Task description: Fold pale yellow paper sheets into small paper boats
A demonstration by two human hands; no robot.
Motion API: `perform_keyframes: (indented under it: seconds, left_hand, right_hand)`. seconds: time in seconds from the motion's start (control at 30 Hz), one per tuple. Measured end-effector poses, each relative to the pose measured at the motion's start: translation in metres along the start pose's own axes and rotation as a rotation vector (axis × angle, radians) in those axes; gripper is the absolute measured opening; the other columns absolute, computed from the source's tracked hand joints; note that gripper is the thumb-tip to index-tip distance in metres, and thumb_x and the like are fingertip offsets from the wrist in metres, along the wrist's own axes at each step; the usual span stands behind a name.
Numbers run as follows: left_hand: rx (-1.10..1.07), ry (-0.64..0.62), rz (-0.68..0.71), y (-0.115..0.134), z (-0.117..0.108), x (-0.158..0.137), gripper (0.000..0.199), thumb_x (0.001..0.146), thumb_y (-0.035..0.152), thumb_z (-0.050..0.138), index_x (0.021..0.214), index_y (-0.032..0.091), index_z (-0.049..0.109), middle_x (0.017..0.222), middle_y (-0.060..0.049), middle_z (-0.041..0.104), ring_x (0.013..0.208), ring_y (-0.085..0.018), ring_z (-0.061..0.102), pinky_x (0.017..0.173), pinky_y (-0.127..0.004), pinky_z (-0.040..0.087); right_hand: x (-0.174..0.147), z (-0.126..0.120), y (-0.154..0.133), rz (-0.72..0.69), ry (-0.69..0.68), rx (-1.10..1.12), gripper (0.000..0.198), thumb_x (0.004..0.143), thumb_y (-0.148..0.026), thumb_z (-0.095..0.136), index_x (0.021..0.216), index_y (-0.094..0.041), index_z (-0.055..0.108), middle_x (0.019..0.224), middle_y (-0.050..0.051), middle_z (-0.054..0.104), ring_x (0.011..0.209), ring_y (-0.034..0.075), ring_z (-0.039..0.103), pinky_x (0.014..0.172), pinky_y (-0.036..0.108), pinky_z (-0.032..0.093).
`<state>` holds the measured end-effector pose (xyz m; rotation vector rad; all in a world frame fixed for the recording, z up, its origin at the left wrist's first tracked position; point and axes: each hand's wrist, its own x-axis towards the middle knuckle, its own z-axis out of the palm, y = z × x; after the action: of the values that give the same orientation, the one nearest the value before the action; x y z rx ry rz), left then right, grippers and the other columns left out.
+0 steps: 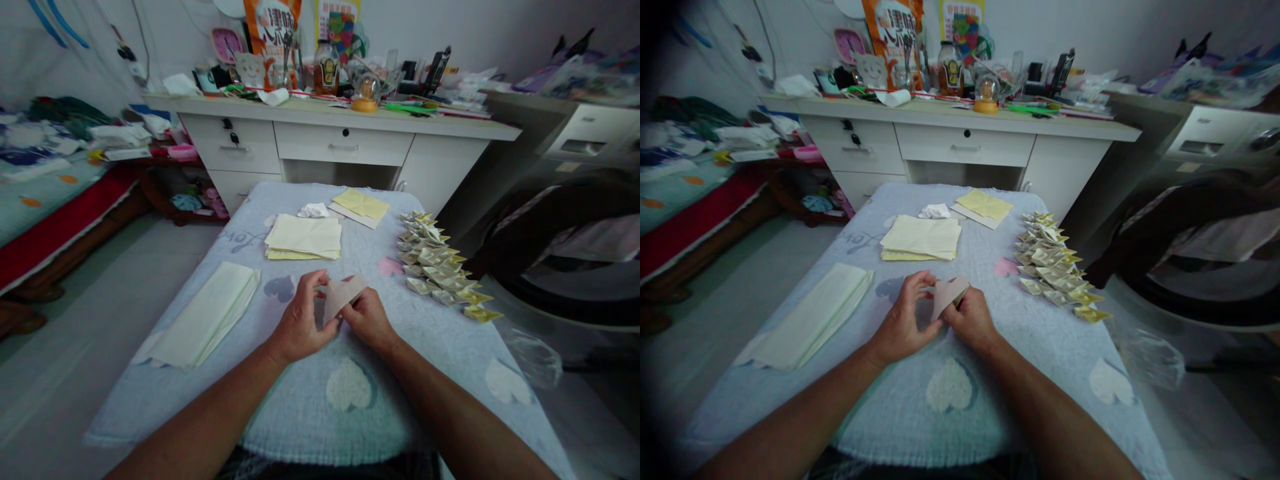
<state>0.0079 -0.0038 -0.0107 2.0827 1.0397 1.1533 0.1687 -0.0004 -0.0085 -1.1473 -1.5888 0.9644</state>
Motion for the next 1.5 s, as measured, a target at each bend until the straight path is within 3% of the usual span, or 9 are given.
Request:
perform_keyframes:
  seconds: [0.23, 0.4, 0.57, 0.7, 0.93, 1.23, 1.5]
  left_hand:
    - [-0.072, -0.007, -0.016, 0.003, 0.001, -0.001, 0.082, 0.069, 0.007, 0.057, 0.140, 0.024, 0.021, 0.136, -0.015, 0.038, 0.122, -0.027, 0.049, 0.097, -0.042, 0.049]
    - [-0.414, -0.062, -0.192, 0.008, -0.004, 0.002, 0.074, 0.078, 0.028, 0.062, 0.141, 0.022, 0.024, 0.139, -0.016, 0.042, 0.124, -0.027, 0.049, 0.098, -0.042, 0.046]
    - [-0.667, 0.051, -0.511, 0.002, -0.006, 0.009, 0.044, 0.088, 0.045, 0.054, 0.123, 0.017, 0.056, 0.124, -0.013, 0.061, 0.113, -0.024, 0.058, 0.095, -0.036, 0.046]
    - [-0.849, 0.086, -0.634, -0.001, -0.004, 0.012, 0.037, 0.083, 0.045, 0.062, 0.102, 0.015, 0.070, 0.104, -0.010, 0.071, 0.095, -0.021, 0.064, 0.081, -0.030, 0.050]
    - [-1.044, 0.099, -0.704, 0.002, -0.006, 0.013, 0.030, 0.076, 0.041, 0.071, 0.088, 0.014, 0.073, 0.085, -0.006, 0.070, 0.079, -0.016, 0.062, 0.070, -0.026, 0.049]
    - [-0.967, 0.004, -0.763, 0.000, -0.008, 0.012, 0.032, 0.076, 0.041, 0.071, 0.091, 0.013, 0.073, 0.083, -0.006, 0.069, 0.074, -0.014, 0.061, 0.067, -0.023, 0.046]
    - [-0.934, -0.014, -0.749, 0.005, -0.006, 0.013, 0.032, 0.071, 0.042, 0.076, 0.086, 0.014, 0.072, 0.078, -0.004, 0.068, 0.071, -0.014, 0.060, 0.066, -0.025, 0.048]
  right_hand:
    - [-0.002, -0.001, -0.003, -0.013, 0.065, -0.071, 0.005, 0.078, -0.022, 0.055, 0.082, -0.021, 0.052, 0.064, -0.005, 0.056, 0.056, 0.012, 0.051, 0.054, 0.021, 0.041]
    - [-0.004, -0.004, -0.003, -0.202, 0.055, -0.352, 0.009, 0.076, -0.018, 0.053, 0.084, -0.020, 0.056, 0.075, 0.000, 0.062, 0.065, 0.014, 0.057, 0.063, 0.023, 0.044]
    - [-0.006, -0.003, -0.006, -0.303, -0.025, -0.658, 0.020, 0.078, -0.014, 0.051, 0.094, -0.020, 0.060, 0.083, 0.004, 0.062, 0.073, 0.017, 0.058, 0.067, 0.025, 0.044]
    - [-0.007, 0.000, -0.009, -0.357, -0.040, -0.771, 0.027, 0.077, -0.013, 0.054, 0.101, -0.020, 0.062, 0.085, 0.005, 0.061, 0.075, 0.018, 0.055, 0.068, 0.027, 0.043]
    - [-0.005, 0.004, -0.006, -0.417, 0.059, -0.713, 0.016, 0.079, -0.015, 0.057, 0.094, -0.019, 0.063, 0.082, 0.005, 0.058, 0.076, 0.017, 0.054, 0.067, 0.027, 0.043]
    - [-0.004, 0.005, -0.008, -0.473, 0.153, -0.611, 0.005, 0.086, -0.020, 0.058, 0.086, -0.019, 0.063, 0.078, 0.005, 0.056, 0.073, 0.017, 0.052, 0.064, 0.029, 0.041]
    - [-0.004, 0.001, -0.013, -0.402, 0.158, -0.410, 0.005, 0.081, -0.022, 0.063, 0.083, -0.019, 0.060, 0.077, 0.003, 0.054, 0.073, 0.017, 0.051, 0.065, 0.029, 0.041]
